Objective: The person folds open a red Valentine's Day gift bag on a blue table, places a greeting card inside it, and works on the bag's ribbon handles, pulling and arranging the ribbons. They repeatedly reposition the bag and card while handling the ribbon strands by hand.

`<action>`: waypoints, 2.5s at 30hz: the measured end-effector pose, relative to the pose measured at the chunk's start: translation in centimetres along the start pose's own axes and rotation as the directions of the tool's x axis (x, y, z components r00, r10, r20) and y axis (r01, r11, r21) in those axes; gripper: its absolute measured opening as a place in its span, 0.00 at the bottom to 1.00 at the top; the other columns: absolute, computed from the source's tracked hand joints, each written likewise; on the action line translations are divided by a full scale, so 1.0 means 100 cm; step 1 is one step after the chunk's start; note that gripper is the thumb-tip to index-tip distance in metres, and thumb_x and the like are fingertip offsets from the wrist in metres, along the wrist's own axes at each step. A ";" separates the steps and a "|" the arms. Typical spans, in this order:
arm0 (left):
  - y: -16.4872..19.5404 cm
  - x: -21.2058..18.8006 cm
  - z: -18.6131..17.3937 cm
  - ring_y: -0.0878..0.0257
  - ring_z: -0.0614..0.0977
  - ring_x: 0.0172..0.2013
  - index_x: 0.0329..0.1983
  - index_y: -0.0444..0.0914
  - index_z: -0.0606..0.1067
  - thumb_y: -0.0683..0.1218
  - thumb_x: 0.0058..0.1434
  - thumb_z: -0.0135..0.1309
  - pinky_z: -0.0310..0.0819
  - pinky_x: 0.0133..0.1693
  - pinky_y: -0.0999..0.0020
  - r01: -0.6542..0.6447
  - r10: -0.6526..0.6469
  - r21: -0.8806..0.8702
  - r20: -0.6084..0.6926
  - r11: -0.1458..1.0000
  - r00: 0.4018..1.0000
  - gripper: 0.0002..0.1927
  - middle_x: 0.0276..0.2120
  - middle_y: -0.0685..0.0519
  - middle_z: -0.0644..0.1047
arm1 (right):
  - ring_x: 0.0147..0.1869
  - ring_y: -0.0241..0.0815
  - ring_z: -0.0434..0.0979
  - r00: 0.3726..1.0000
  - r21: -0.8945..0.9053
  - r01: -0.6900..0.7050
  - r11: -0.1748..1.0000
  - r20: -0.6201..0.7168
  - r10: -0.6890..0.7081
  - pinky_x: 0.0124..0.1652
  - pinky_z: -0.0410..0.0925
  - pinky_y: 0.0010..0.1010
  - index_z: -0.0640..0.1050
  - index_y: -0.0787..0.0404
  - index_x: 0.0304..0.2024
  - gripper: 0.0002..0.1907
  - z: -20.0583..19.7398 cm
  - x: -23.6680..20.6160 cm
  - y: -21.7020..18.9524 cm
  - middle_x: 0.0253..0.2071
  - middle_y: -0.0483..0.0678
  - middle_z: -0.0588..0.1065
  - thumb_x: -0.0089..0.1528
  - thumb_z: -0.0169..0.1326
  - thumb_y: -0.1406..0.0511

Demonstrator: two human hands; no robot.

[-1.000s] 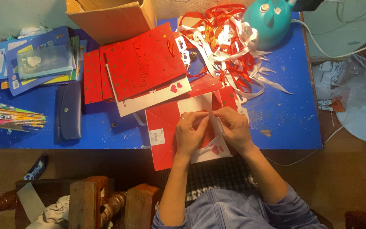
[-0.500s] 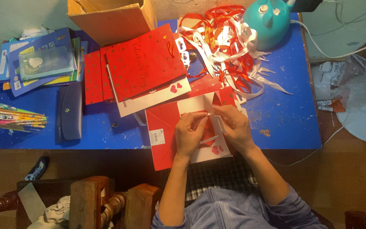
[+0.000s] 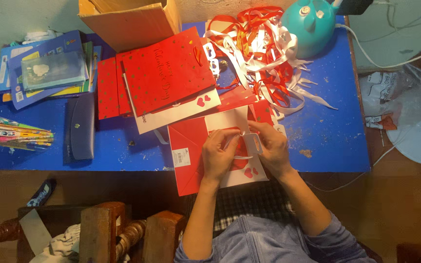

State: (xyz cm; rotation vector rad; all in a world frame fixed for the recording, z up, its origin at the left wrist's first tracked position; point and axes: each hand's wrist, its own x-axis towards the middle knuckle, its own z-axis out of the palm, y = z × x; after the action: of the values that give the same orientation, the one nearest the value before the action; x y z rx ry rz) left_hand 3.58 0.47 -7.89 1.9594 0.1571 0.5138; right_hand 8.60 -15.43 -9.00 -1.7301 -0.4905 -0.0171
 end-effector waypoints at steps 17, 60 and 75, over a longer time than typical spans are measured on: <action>-0.003 -0.002 0.000 0.65 0.85 0.35 0.47 0.37 0.80 0.36 0.62 0.53 0.78 0.36 0.70 0.090 -0.090 -0.121 0.006 0.989 0.996 0.12 0.38 0.52 0.81 | 0.35 0.37 0.75 0.999 -0.138 0.003 0.990 -0.042 -0.009 0.34 0.68 0.28 0.80 0.61 0.48 0.12 0.001 0.001 -0.002 0.40 0.48 0.78 0.63 0.59 0.66; 0.023 -0.012 0.024 0.49 0.73 0.49 0.63 0.36 0.71 0.62 0.53 0.66 0.64 0.59 0.47 -0.188 0.128 0.424 0.165 0.886 0.978 0.40 0.44 0.45 0.72 | 0.28 0.33 0.74 0.882 0.781 -0.245 0.574 -0.066 0.467 0.29 0.70 0.28 0.77 0.60 0.48 0.06 -0.026 0.008 0.014 0.31 0.45 0.75 0.71 0.54 0.65; 0.032 -0.023 0.013 0.47 0.72 0.27 0.29 0.34 0.64 0.44 0.66 0.48 0.65 0.33 0.49 -0.064 0.068 0.086 -0.048 0.994 0.997 0.11 0.24 0.43 0.67 | 0.78 0.47 0.59 0.971 0.685 -0.236 0.689 0.146 0.187 0.72 0.54 0.42 0.55 0.68 0.74 0.32 0.004 -0.004 -0.035 0.74 0.53 0.61 0.72 0.38 0.57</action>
State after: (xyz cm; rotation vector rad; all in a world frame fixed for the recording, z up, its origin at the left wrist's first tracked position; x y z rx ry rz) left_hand 1.65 -2.76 -6.19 2.0398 0.1488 0.6096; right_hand 6.95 -14.76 -5.96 -1.0150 -0.2789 0.3574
